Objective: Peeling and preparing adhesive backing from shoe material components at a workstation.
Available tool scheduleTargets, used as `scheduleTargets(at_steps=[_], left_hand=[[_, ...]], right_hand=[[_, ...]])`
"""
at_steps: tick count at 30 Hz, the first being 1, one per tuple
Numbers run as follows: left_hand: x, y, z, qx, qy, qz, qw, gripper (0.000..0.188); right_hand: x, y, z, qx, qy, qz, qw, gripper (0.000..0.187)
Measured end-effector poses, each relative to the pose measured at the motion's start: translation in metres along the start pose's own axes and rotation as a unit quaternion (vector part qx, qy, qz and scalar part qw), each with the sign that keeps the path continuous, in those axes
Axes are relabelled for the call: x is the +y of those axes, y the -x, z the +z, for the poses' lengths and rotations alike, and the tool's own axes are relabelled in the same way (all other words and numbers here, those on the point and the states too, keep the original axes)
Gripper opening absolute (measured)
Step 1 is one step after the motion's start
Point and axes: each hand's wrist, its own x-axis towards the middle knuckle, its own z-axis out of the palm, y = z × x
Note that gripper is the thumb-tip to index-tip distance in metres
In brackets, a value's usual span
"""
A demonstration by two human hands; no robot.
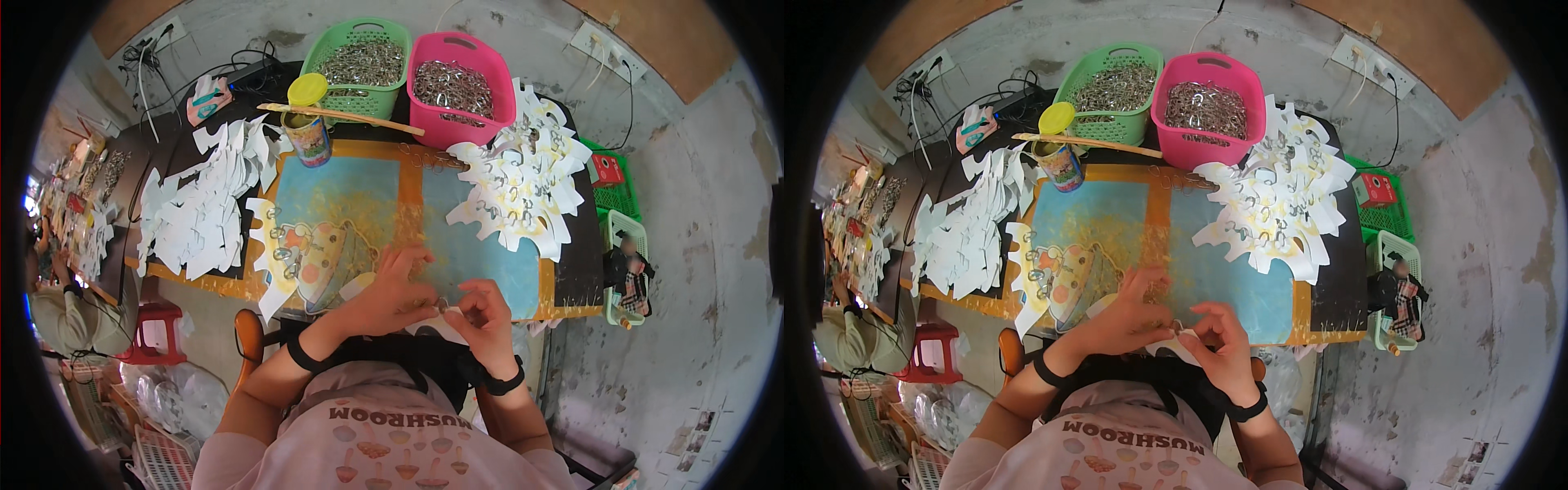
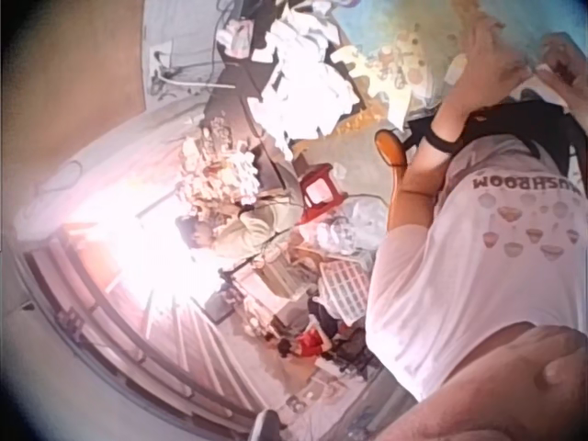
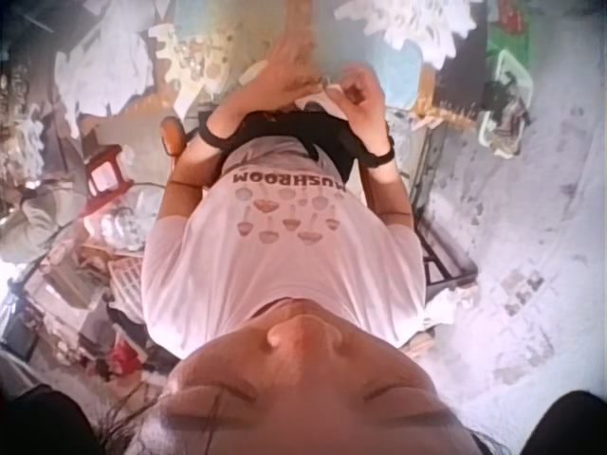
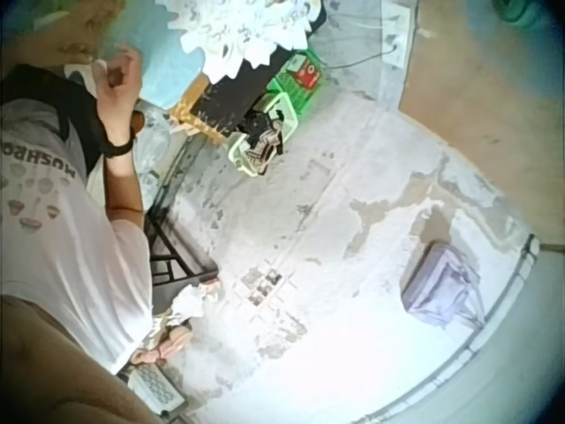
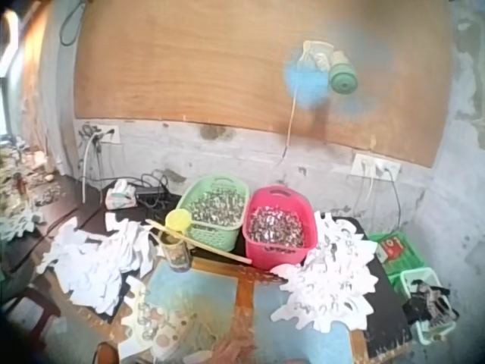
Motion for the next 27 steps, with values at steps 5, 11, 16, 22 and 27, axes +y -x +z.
scheduleTargets(at_steps=[5,11,16,22,27], left_hand=[[-0.006,-0.005,-0.022,-0.070,0.257,0.080,0.961,0.011],[-0.015,0.002,-0.022,-0.072,0.314,0.070,0.944,0.015],[-0.010,0.033,-0.016,0.205,0.347,-0.095,0.910,0.010],[0.033,0.080,-0.002,-0.045,0.279,-0.184,0.942,0.024],[0.049,0.044,0.021,0.197,0.548,-0.233,0.779,0.029]], right_hand=[[0.005,-0.001,0.008,-0.071,-0.312,0.100,0.942,0.053],[0.021,-0.001,0.026,-0.088,-0.472,0.161,0.862,0.060],[0.016,-0.006,0.031,0.034,-0.460,0.088,0.883,0.060],[0.015,-0.006,0.039,0.074,-0.375,0.064,0.922,0.062],[0.002,-0.004,0.056,0.074,-0.264,-0.010,0.962,0.059]])
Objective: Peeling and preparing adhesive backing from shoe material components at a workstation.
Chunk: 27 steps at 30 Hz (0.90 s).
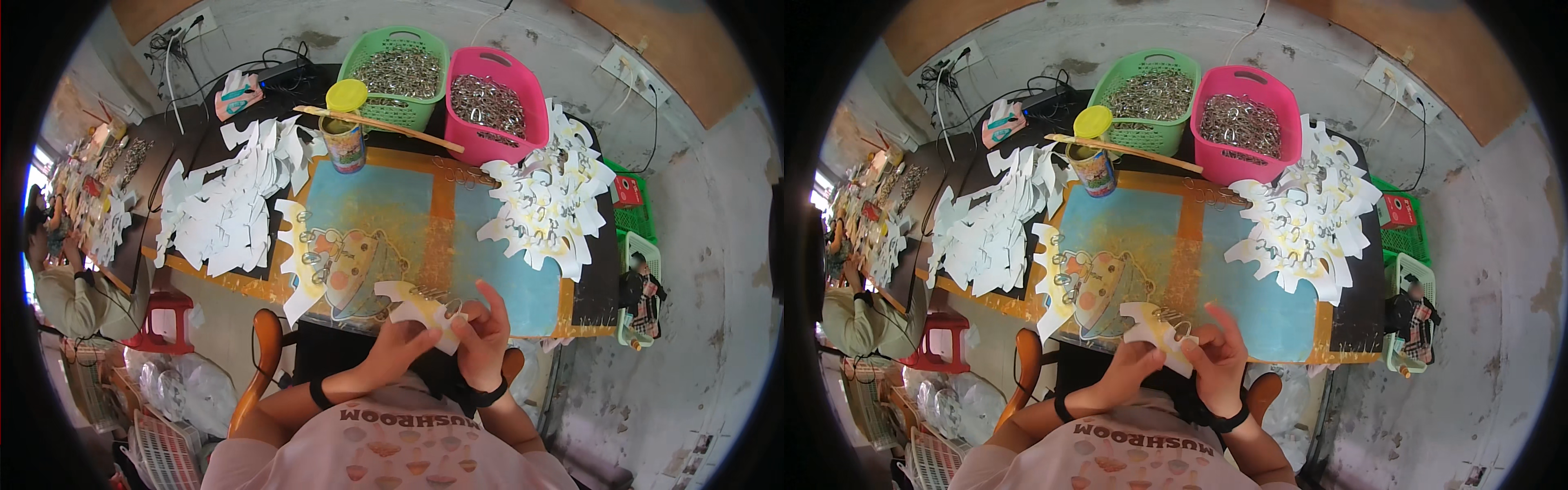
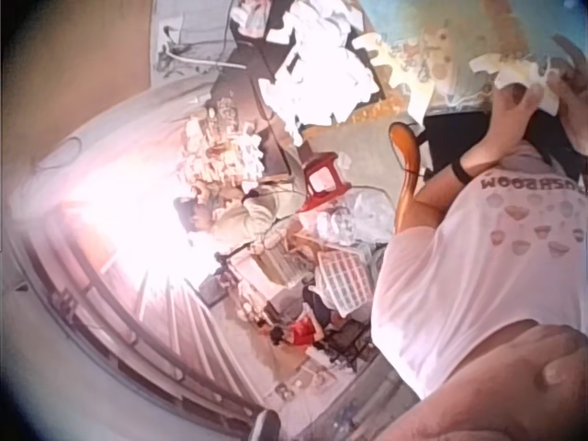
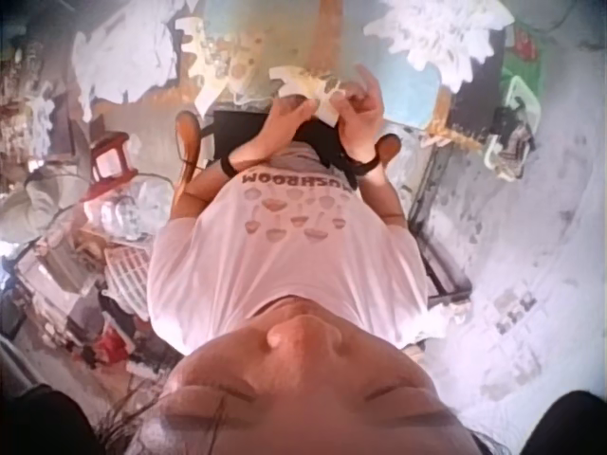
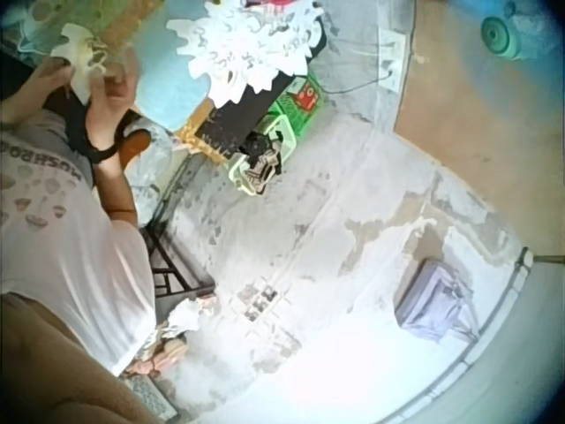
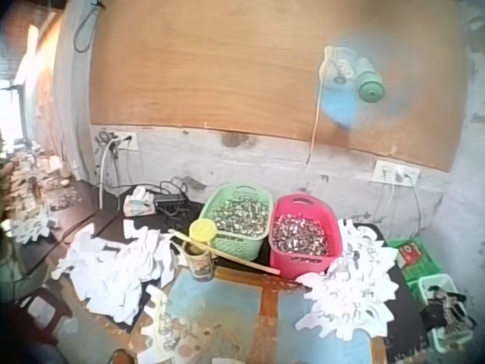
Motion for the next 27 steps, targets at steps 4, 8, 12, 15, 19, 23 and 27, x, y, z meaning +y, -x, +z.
scheduleTargets(at_steps=[4,8,12,15,19,23,27], left_hand=[[0.006,-0.007,0.006,0.025,-0.032,0.018,0.999,0.022],[-0.001,-0.005,0.000,-0.004,-0.097,0.006,0.995,0.022],[-0.005,-0.007,-0.002,-0.016,-0.111,0.036,0.993,0.020],[0.003,-0.009,-0.002,-0.018,-0.176,0.052,0.983,0.019],[-0.004,-0.011,-0.002,-0.019,-0.224,0.141,0.964,0.018],[0.005,-0.006,-0.005,-0.028,-0.260,0.098,0.960,0.018],[0.009,-0.007,-0.002,-0.009,-0.346,0.196,0.917,0.021]], right_hand=[[-0.002,0.005,0.000,0.009,0.022,-0.020,0.999,0.057],[-0.007,0.004,-0.003,0.026,-0.112,0.103,0.988,0.055],[-0.024,-0.008,-0.014,-0.056,-0.209,0.153,0.964,0.057],[-0.028,-0.014,-0.028,-0.060,-0.057,0.061,0.995,0.052],[-0.039,-0.021,-0.019,-0.127,0.267,-0.081,0.952,0.035],[-0.053,-0.021,-0.004,-0.139,0.453,-0.160,0.866,0.021],[-0.056,-0.024,-0.002,-0.165,0.512,-0.227,0.812,0.023]])
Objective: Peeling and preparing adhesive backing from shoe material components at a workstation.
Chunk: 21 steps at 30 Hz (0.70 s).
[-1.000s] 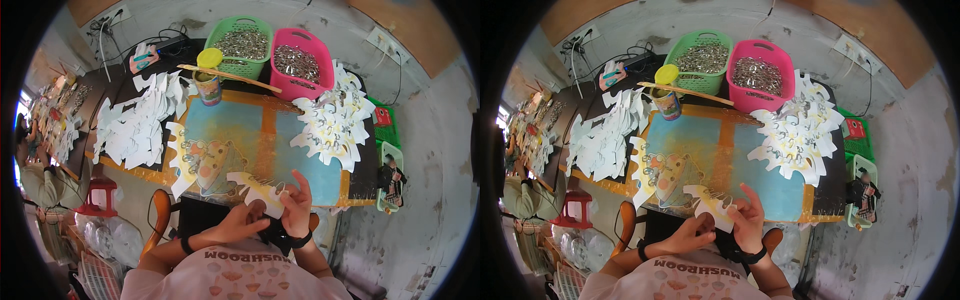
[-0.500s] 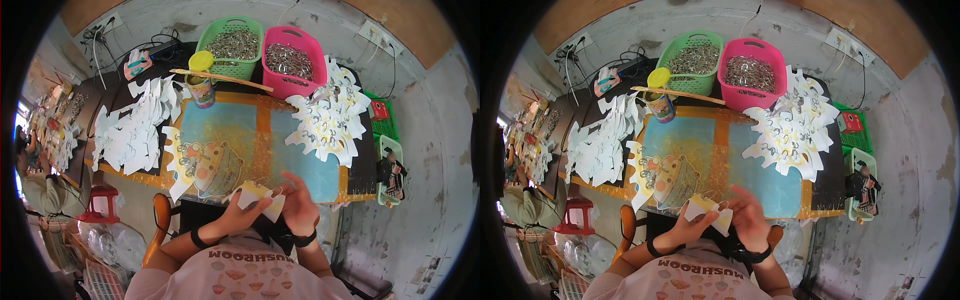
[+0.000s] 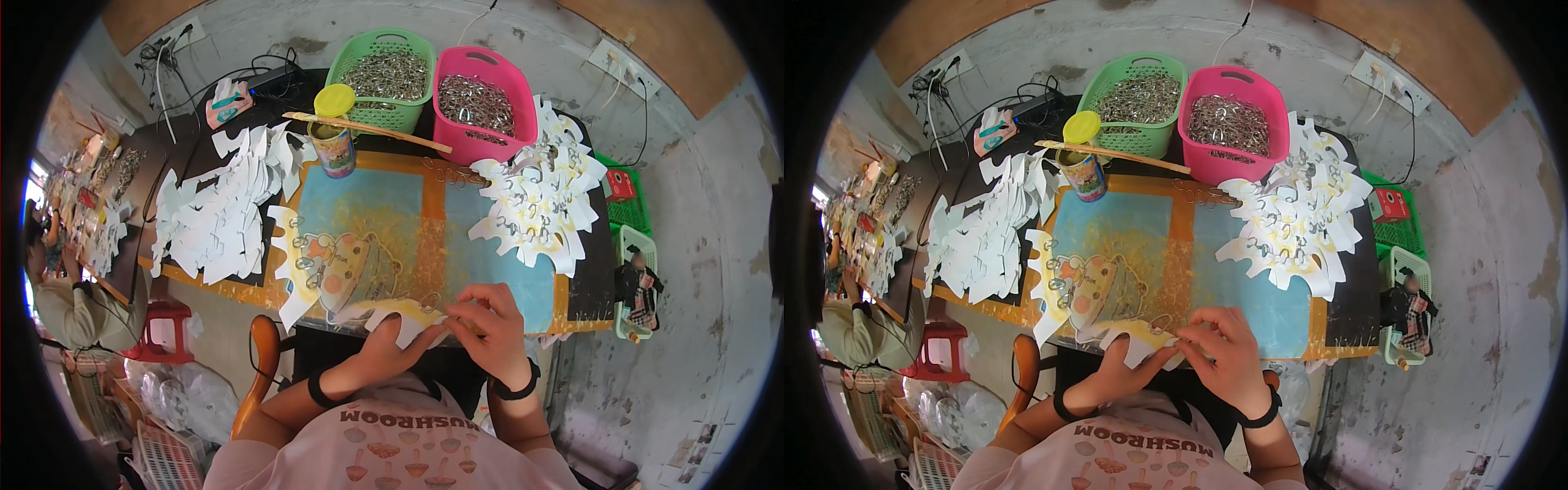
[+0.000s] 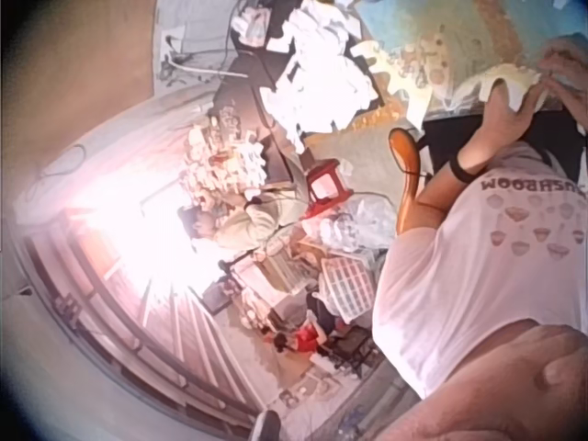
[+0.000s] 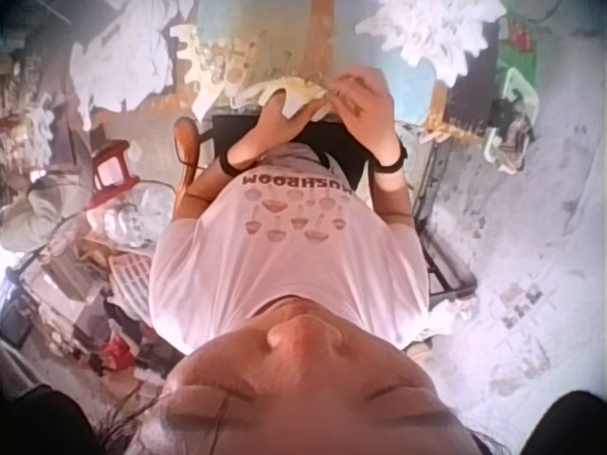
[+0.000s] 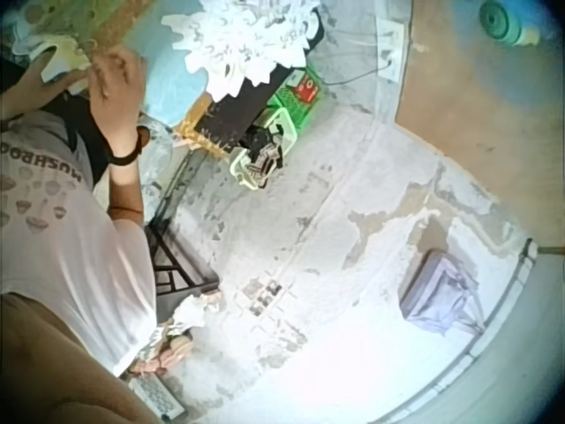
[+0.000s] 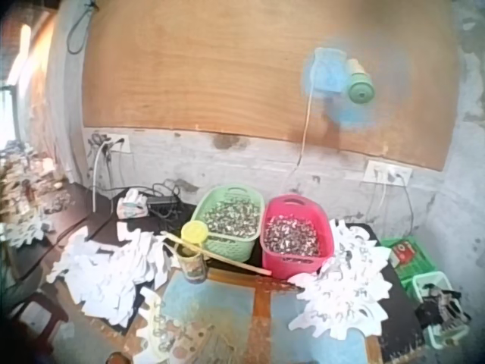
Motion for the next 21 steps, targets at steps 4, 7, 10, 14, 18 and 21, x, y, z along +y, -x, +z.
scheduleTargets(at_steps=[4,7,10,14,18,21], left_hand=[[0.003,-0.005,-0.009,-0.033,-0.002,-0.001,0.999,0.024],[0.000,-0.004,-0.013,-0.046,0.041,0.014,0.998,0.026],[0.007,-0.003,-0.012,-0.060,0.089,-0.059,0.992,0.028],[-0.007,-0.004,-0.007,-0.023,0.070,-0.047,0.996,0.029],[-0.009,-0.005,-0.011,-0.041,0.028,-0.065,0.997,0.025],[-0.008,-0.005,-0.012,-0.040,0.020,-0.048,0.998,0.023]], right_hand=[[-0.002,-0.002,0.002,0.014,0.062,-0.045,0.997,0.022],[0.001,-0.001,0.004,0.009,0.034,-0.037,0.999,0.020],[0.000,-0.003,0.005,-0.001,-0.019,0.010,1.000,0.018],[-0.005,-0.004,0.007,-0.020,-0.101,0.123,0.987,0.016],[0.000,-0.003,0.009,-0.007,-0.112,0.095,0.989,0.016],[0.006,-0.002,0.009,-0.020,-0.088,0.038,0.995,0.017]])
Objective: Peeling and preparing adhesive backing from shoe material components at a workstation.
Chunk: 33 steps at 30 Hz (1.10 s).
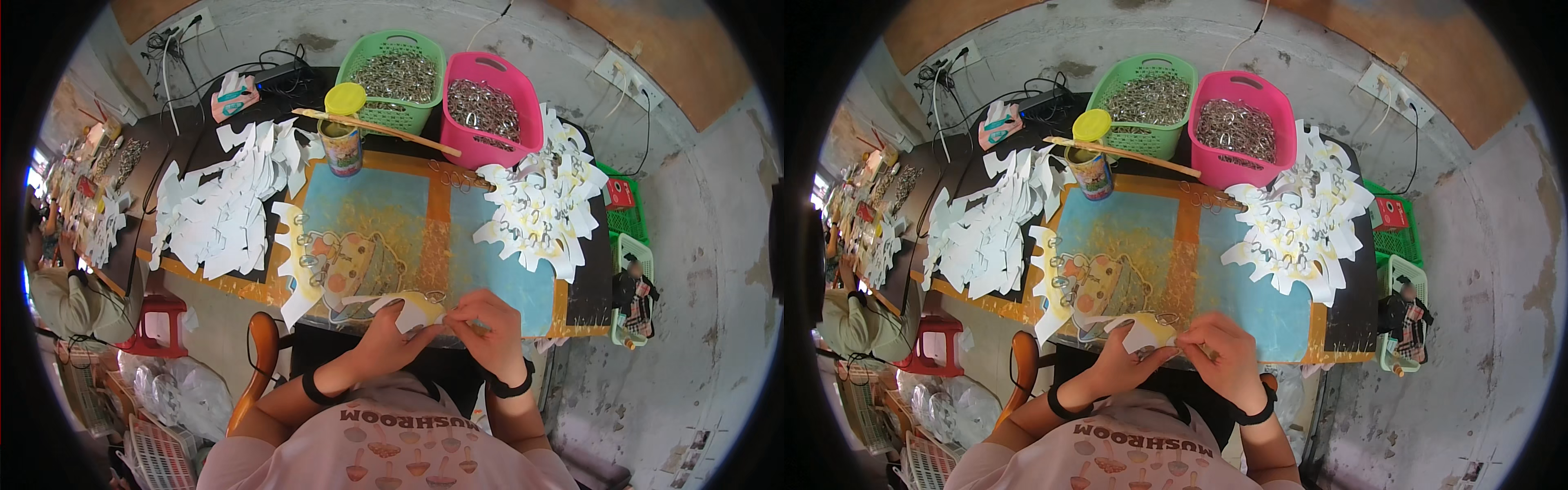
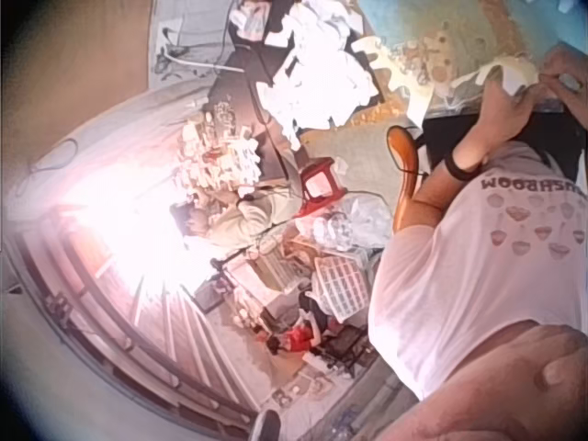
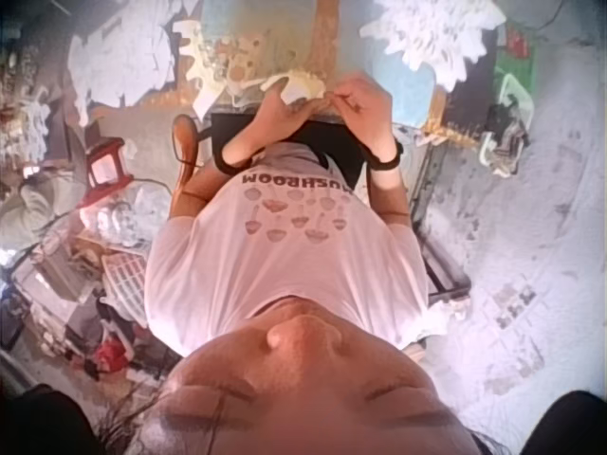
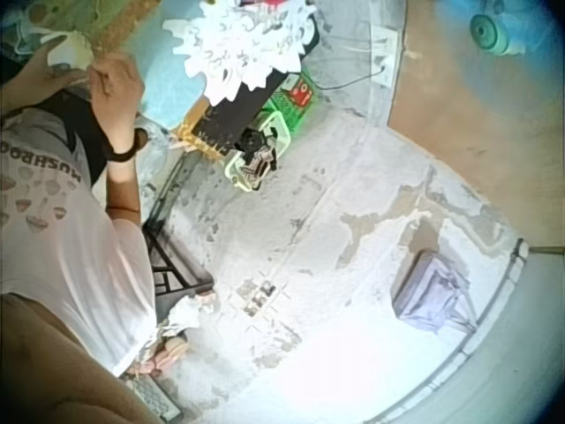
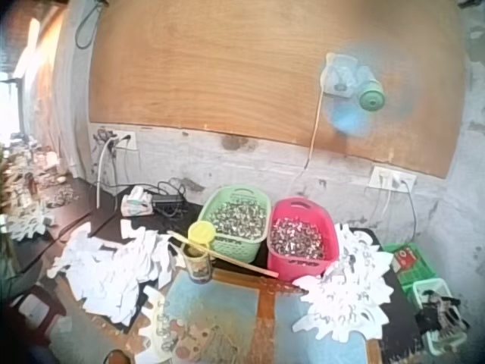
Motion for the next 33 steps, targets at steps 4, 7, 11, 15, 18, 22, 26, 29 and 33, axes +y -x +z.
scheduleTargets(at_steps=[4,7,11,15,18,22,26,29,33], left_hand=[[0.003,-0.003,-0.003,0.008,-0.006,-0.011,1.000,0.023],[0.006,-0.008,-0.005,-0.003,-0.011,0.028,1.000,0.025],[0.005,-0.010,-0.010,-0.036,-0.001,-0.016,0.999,0.026],[0.009,-0.013,-0.014,-0.064,-0.046,-0.012,0.997,0.028],[0.006,-0.012,-0.016,-0.074,-0.090,-0.010,0.993,0.029],[0.001,-0.012,-0.014,-0.072,-0.067,0.012,0.995,0.028],[0.005,-0.013,-0.011,-0.064,-0.008,-0.006,0.998,0.028],[-0.008,-0.011,-0.006,-0.059,0.003,0.006,0.998,0.027],[-0.021,-0.004,-0.001,-0.045,0.224,-0.114,0.967,0.029]], right_hand=[[0.002,0.001,0.003,0.018,0.047,-0.053,0.997,0.016],[-0.001,-0.001,0.002,0.019,0.060,-0.067,0.996,0.016],[-0.002,-0.004,-0.001,0.009,0.056,-0.085,0.995,0.016],[-0.006,-0.006,-0.001,-0.009,0.036,-0.036,0.999,0.014],[-0.006,-0.008,-0.001,-0.010,0.024,0.010,1.000,0.014],[0.000,-0.007,0.000,-0.020,-0.028,0.047,0.998,0.022],[0.016,0.002,0.009,-0.006,-0.234,0.138,0.962,0.038],[0.020,0.002,0.011,-0.018,-0.300,0.172,0.938,0.043],[0.011,-0.008,0.006,-0.043,-0.406,0.236,0.882,0.043]])
